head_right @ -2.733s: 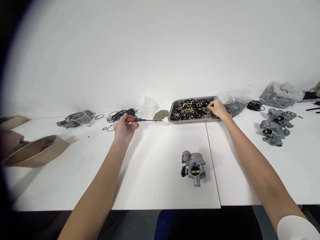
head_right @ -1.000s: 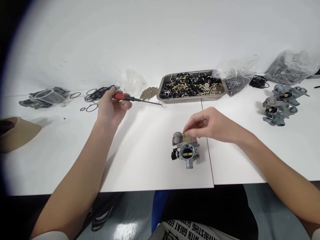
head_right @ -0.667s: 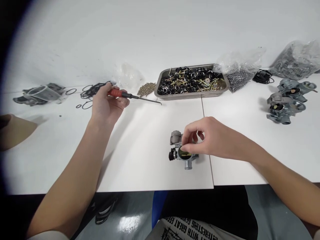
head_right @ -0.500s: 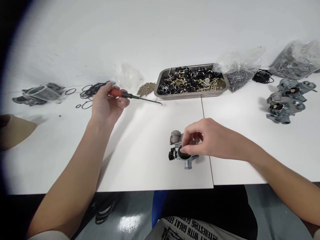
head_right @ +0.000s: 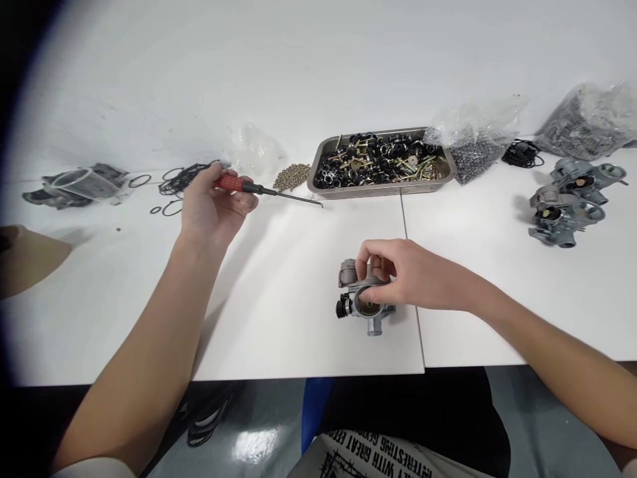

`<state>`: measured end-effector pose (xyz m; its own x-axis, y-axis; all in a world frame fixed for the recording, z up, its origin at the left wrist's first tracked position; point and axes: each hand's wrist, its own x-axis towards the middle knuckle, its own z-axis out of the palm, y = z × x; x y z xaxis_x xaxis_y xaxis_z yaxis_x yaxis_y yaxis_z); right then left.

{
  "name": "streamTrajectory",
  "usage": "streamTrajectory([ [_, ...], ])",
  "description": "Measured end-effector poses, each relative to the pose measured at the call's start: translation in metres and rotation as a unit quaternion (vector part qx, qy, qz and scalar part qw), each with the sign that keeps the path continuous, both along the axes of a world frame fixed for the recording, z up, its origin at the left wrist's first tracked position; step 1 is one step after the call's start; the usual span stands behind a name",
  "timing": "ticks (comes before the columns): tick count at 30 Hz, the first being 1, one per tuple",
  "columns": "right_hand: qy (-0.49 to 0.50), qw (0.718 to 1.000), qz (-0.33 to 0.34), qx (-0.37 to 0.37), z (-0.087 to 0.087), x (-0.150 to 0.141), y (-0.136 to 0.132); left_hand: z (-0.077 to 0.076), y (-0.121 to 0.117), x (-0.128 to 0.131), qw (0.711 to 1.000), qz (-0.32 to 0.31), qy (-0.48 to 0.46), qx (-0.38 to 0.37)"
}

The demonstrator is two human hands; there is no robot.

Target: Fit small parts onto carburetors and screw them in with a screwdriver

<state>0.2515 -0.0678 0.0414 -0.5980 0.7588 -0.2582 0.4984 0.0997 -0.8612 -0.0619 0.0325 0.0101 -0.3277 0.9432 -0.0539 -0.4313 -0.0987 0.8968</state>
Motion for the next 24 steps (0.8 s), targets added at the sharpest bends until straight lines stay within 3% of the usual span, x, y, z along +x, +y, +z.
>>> streamTrajectory([
  [5,0.043,0.999,0.006,-0.018,-0.006,0.002,0.010,0.012,-0.010,0.010,0.999,-0.040,-0.013,0.003],
  [12,0.084,0.977,-0.156,0.116,-0.029,-0.001,0.021,0.023,-0.031,0.040,0.992,-0.128,0.004,0.012],
  [18,0.100,0.976,-0.142,0.133,-0.039,-0.004,0.023,0.022,-0.041,0.054,0.983,-0.181,0.019,0.018],
  [24,0.128,0.970,-0.158,0.134,-0.036,-0.008,0.021,0.020,-0.042,0.056,0.983,-0.179,0.039,0.011],
])
